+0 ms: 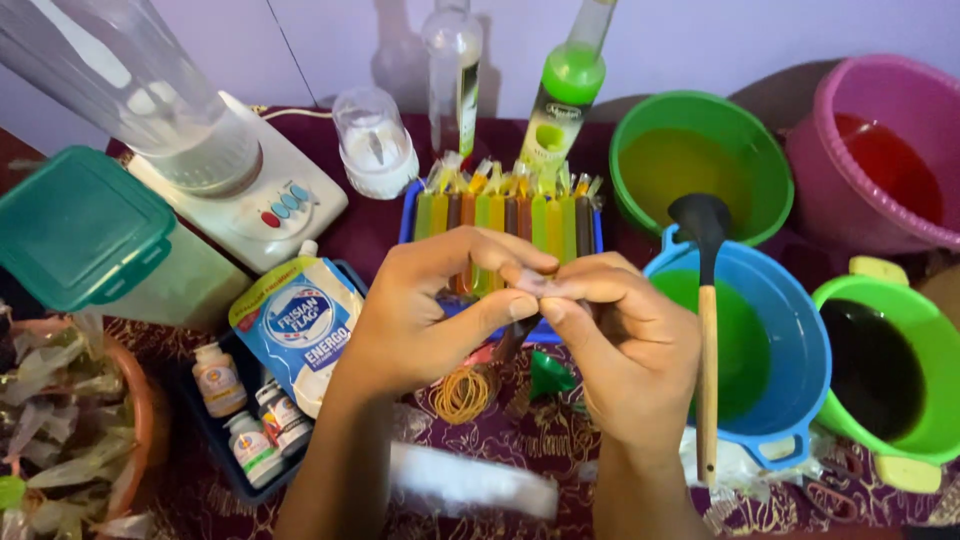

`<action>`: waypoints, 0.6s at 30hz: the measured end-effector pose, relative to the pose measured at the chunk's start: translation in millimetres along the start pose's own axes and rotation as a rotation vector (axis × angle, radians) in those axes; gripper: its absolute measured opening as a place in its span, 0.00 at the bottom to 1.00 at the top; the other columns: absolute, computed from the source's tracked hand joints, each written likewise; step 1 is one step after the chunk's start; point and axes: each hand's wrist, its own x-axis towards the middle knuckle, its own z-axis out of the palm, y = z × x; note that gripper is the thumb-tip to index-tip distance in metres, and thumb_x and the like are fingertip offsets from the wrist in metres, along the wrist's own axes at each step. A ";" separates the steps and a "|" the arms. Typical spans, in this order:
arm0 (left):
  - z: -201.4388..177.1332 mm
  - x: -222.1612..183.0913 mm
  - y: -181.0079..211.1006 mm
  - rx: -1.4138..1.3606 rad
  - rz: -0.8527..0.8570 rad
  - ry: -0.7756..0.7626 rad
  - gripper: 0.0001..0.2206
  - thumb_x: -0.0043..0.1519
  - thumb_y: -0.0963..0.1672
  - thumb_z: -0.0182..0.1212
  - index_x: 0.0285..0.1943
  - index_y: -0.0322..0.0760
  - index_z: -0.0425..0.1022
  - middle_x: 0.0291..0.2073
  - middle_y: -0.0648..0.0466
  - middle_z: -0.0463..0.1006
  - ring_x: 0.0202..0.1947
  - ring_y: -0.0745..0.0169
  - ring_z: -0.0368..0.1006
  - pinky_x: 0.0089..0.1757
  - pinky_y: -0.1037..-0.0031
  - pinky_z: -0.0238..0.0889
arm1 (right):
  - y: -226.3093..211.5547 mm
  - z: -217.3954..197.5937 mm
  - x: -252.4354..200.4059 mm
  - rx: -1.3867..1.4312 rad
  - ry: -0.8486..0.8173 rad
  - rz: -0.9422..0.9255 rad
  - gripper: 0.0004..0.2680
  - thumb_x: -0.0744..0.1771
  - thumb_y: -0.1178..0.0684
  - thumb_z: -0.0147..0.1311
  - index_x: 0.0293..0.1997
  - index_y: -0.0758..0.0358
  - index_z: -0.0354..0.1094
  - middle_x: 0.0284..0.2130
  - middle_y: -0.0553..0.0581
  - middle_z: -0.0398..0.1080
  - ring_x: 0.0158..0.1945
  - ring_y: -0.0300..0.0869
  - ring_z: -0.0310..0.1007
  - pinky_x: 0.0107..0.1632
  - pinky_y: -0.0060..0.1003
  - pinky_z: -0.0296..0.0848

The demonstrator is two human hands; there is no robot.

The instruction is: Filling plastic tubes with flavored liquid and tying them with rubber bands to make ice pops.

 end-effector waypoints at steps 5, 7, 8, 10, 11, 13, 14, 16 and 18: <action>-1.0 2.5 -5.8 -0.031 -0.006 0.064 0.04 0.57 0.36 0.65 0.38 0.34 0.75 0.43 0.49 0.82 0.42 0.62 0.76 0.48 0.74 0.71 | -7.9 0.9 18.9 -0.036 -0.043 0.041 0.06 0.64 0.72 0.56 0.40 0.72 0.72 0.39 0.60 0.73 0.35 0.37 0.66 0.38 0.25 0.63; 0.0 1.8 -9.1 -0.054 -0.001 0.083 0.05 0.57 0.36 0.65 0.37 0.33 0.75 0.42 0.49 0.81 0.41 0.63 0.75 0.47 0.74 0.70 | -9.8 0.3 23.2 -0.037 -0.062 0.054 0.06 0.64 0.72 0.56 0.39 0.72 0.72 0.39 0.59 0.73 0.35 0.37 0.66 0.38 0.25 0.64; -0.6 1.9 -11.1 -0.047 0.003 0.101 0.05 0.56 0.35 0.66 0.37 0.33 0.75 0.41 0.49 0.81 0.40 0.63 0.75 0.47 0.75 0.70 | -10.0 0.7 25.4 -0.028 -0.069 0.074 0.06 0.64 0.72 0.56 0.39 0.72 0.72 0.38 0.59 0.73 0.35 0.37 0.67 0.38 0.25 0.64; -2.8 2.7 -15.1 -0.034 0.011 0.121 0.06 0.56 0.35 0.67 0.37 0.33 0.75 0.41 0.49 0.81 0.40 0.63 0.75 0.46 0.75 0.70 | -10.1 2.8 29.1 -0.016 -0.078 0.089 0.06 0.64 0.72 0.57 0.39 0.71 0.72 0.38 0.58 0.74 0.35 0.36 0.68 0.38 0.25 0.65; -4.3 3.3 -17.5 -0.049 0.001 0.123 0.06 0.56 0.35 0.67 0.38 0.33 0.75 0.41 0.49 0.81 0.40 0.63 0.75 0.46 0.75 0.70 | -9.6 4.4 30.5 -0.077 -0.050 0.087 0.06 0.63 0.71 0.58 0.38 0.71 0.72 0.35 0.57 0.74 0.32 0.35 0.66 0.36 0.24 0.63; -6.9 2.7 -22.2 -0.062 -0.016 0.133 0.06 0.56 0.35 0.67 0.38 0.33 0.75 0.41 0.49 0.81 0.40 0.64 0.75 0.46 0.75 0.70 | -8.6 6.8 33.3 -0.135 -0.029 0.092 0.05 0.63 0.70 0.60 0.37 0.70 0.73 0.33 0.56 0.75 0.29 0.33 0.65 0.33 0.23 0.62; -8.3 2.0 -24.4 -0.159 -0.043 0.128 0.05 0.57 0.35 0.66 0.38 0.32 0.75 0.42 0.48 0.80 0.36 0.66 0.73 0.41 0.77 0.70 | -8.3 7.9 34.4 -0.167 -0.035 0.051 0.05 0.62 0.71 0.61 0.36 0.71 0.73 0.33 0.57 0.75 0.29 0.33 0.65 0.32 0.23 0.61; -10.6 2.0 -25.5 -0.255 -0.072 0.127 0.05 0.59 0.34 0.65 0.39 0.30 0.76 0.43 0.47 0.79 0.32 0.68 0.71 0.35 0.79 0.70 | -6.6 8.3 36.2 -0.199 -0.045 0.012 0.05 0.61 0.71 0.61 0.34 0.71 0.73 0.33 0.58 0.76 0.28 0.34 0.64 0.31 0.23 0.61; -11.8 3.0 -23.1 -0.166 -0.071 0.132 0.05 0.56 0.36 0.69 0.36 0.33 0.78 0.40 0.49 0.81 0.34 0.69 0.71 0.38 0.81 0.65 | -5.0 6.7 36.9 -0.237 -0.069 -0.033 0.06 0.60 0.70 0.62 0.35 0.71 0.73 0.32 0.59 0.77 0.30 0.36 0.64 0.32 0.25 0.61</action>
